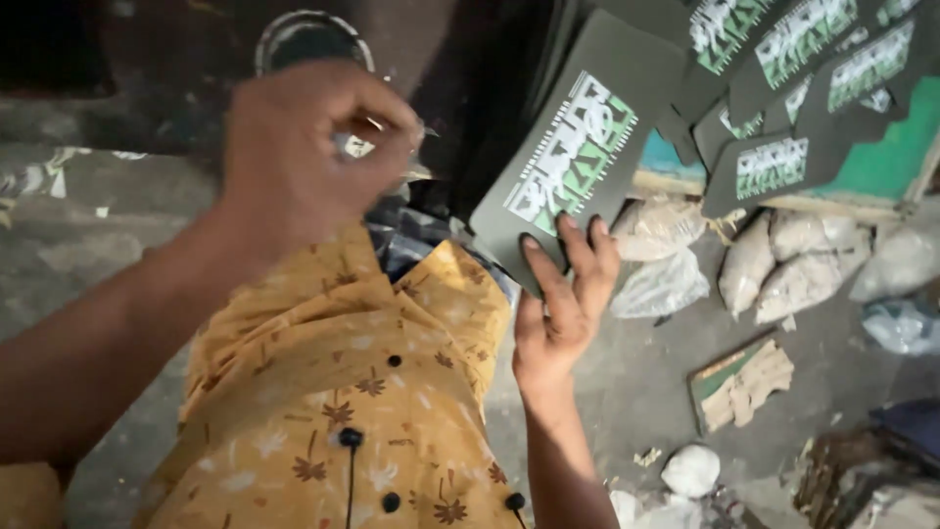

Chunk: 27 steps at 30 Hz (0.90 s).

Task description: Applying white ink accents to printed clothing tags using a stylus tool.

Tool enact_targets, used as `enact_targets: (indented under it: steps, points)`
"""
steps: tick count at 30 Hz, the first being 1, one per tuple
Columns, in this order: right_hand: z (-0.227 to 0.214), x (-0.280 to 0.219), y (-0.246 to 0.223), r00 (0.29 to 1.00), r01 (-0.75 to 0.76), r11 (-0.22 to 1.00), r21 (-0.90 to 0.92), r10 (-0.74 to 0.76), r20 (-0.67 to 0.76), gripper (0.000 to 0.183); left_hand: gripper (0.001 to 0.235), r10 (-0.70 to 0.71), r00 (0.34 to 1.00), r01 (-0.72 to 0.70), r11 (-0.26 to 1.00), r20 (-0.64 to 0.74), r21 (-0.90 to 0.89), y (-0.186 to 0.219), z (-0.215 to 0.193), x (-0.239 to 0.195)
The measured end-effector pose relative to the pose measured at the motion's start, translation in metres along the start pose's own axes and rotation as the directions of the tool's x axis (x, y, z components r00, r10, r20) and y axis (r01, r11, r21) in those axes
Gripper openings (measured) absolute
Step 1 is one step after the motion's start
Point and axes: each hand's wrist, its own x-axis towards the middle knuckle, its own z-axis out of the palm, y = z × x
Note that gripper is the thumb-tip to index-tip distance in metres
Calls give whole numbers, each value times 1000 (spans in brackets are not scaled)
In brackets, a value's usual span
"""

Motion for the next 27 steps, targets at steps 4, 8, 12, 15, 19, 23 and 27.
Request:
enact_targets:
  steps: [4,8,12,15,19,23,27]
  points:
    - [4,-3,0,999,-23,1000,-21,24,32,40,11,83,995,-75,990,59,-120,40,33,5]
    - [10,-3,2,1000,-11,1000,-7,11,12,51,18,209,976,-206,977,59,-55,46,58,6]
    - [11,-7,4,1000,-18,1000,9,18,21,51,23,251,968,-250,968,32,-8,43,66,3]
    - [12,-7,6,1000,-24,999,42,23,15,51,23,242,970,-242,970,36,-1,42,67,3]
    - [13,-8,6,999,-32,996,82,32,8,53,21,228,973,-229,973,34,15,42,68,2]
    - [13,-9,8,999,-44,994,101,42,24,55,20,235,972,-236,971,26,28,39,71,1]
    - [15,-11,9,999,-51,995,89,51,5,53,21,263,965,-264,963,21,62,36,74,-1]
